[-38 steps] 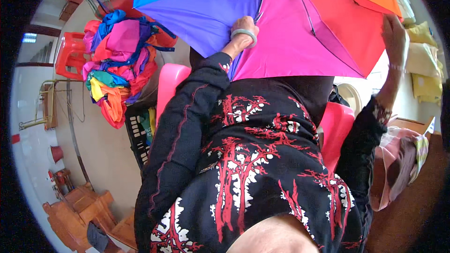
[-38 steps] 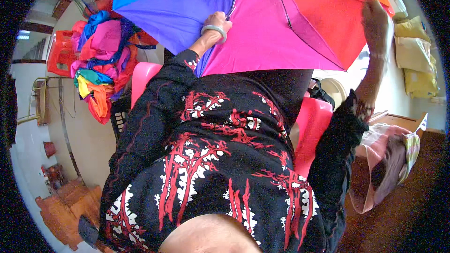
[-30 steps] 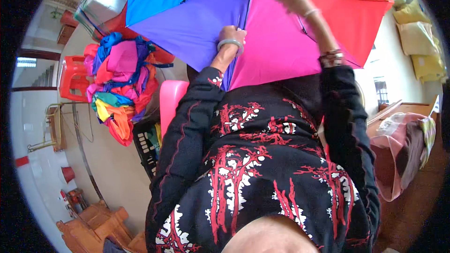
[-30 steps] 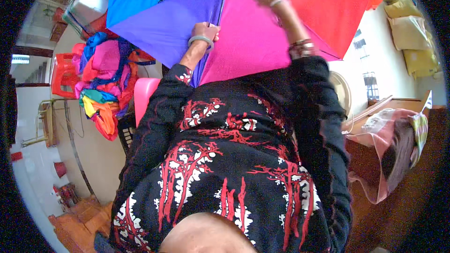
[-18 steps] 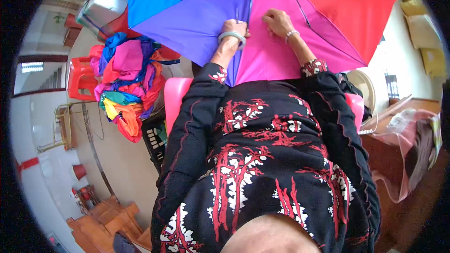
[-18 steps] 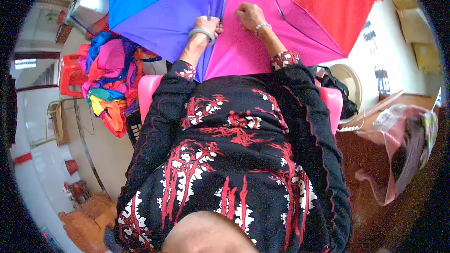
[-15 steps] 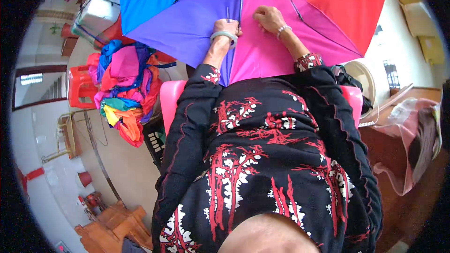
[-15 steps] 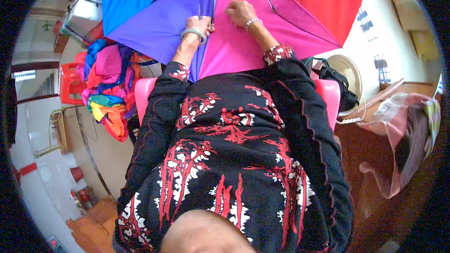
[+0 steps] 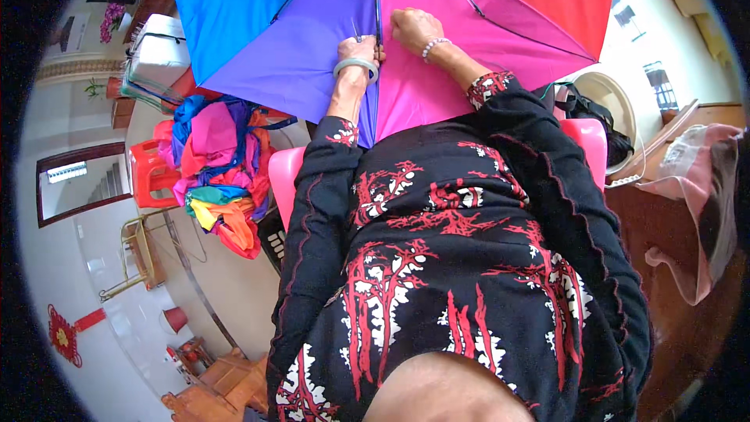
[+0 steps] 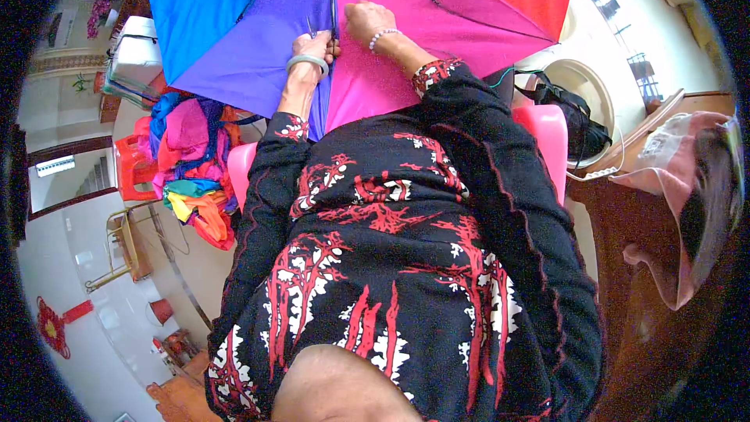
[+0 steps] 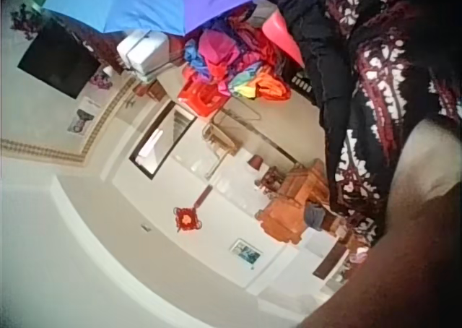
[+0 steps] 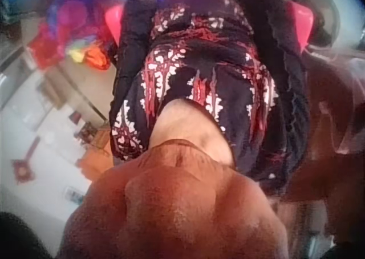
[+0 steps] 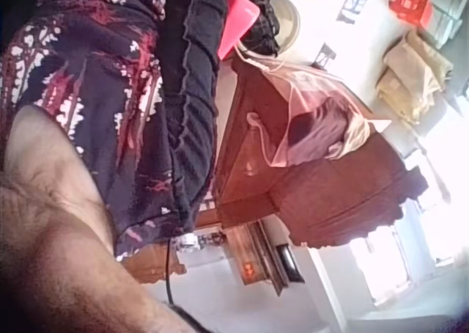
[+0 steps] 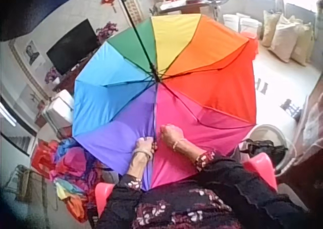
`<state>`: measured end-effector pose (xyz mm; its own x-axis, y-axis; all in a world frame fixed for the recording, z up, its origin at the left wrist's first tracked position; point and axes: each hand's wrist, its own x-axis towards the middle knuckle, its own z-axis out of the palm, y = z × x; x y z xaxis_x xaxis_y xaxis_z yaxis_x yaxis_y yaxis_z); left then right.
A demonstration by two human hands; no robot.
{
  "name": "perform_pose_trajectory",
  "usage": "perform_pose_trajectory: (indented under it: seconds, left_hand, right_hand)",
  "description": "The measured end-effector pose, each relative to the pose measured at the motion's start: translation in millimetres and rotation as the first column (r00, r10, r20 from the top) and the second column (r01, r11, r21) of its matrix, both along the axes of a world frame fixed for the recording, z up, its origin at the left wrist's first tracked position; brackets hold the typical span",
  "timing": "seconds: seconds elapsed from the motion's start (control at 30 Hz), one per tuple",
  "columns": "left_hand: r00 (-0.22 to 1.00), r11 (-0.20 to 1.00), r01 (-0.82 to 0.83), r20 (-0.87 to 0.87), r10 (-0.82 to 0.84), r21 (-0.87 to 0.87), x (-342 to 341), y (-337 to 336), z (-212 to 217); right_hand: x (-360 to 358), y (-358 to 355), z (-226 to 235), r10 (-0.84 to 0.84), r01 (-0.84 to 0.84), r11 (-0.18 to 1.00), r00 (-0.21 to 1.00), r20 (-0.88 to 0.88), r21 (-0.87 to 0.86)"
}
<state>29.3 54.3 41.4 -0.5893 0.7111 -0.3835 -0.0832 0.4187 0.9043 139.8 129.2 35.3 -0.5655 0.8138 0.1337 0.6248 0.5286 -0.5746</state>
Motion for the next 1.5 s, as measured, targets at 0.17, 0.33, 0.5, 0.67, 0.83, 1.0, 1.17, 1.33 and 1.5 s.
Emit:
perform_pose_trajectory:
  seconds: [0.17,0.33,0.5,0.67,0.83,1.0,1.17,1.33,1.5]
  left_hand:
    - [1.000,1.000,-0.006,0.001,0.006,-0.003,2.5,-3.6,-2.2]
    - [1.000,1.000,0.006,-0.016,-0.006,0.006,0.2,-5.3,-5.0]
    - [1.000,1.000,0.015,-0.011,-0.015,0.013,-3.4,-1.7,-6.5]
    - [0.998,0.999,0.028,0.049,-0.029,0.031,-9.7,1.1,-9.6]
    - [0.989,0.996,0.014,0.149,-0.027,0.086,-13.1,0.6,-12.9]
    - [0.983,0.998,0.028,0.180,-0.037,0.050,-12.0,2.8,-11.1]
    - [0.986,0.999,0.010,0.168,-0.016,0.034,-9.1,1.8,-8.6]
    - [0.995,0.998,-0.042,0.088,0.039,0.035,-2.8,2.1,-7.5]
    - [0.989,0.996,-0.092,0.115,0.090,0.011,-2.6,3.4,-7.1]
  right_hand:
    - [4.1,-8.8,6.3,0.118,-0.114,0.992,0.988,0.104,-0.045]
    - [4.4,-11.7,5.8,0.173,-0.168,0.985,0.976,0.132,-0.048]
    - [1.7,-10.1,3.1,0.169,-0.166,0.985,0.979,0.110,-0.041]
    - [-7.4,-7.3,-2.1,0.173,-0.166,0.979,0.983,0.057,-0.115]
    - [-11.1,-5.7,-8.9,0.112,-0.125,0.963,0.991,-0.068,-0.239]
    - [-11.2,-6.1,-15.2,0.091,-0.112,0.983,0.985,-0.148,-0.148]
    - [-11.1,-3.2,-17.1,0.109,-0.133,0.978,0.983,-0.151,-0.163]
    - [-7.1,1.6,-17.3,0.100,-0.154,0.950,0.974,-0.203,-0.270]
    - [-2.4,6.5,-13.1,0.054,-0.161,0.877,0.969,-0.241,-0.453]
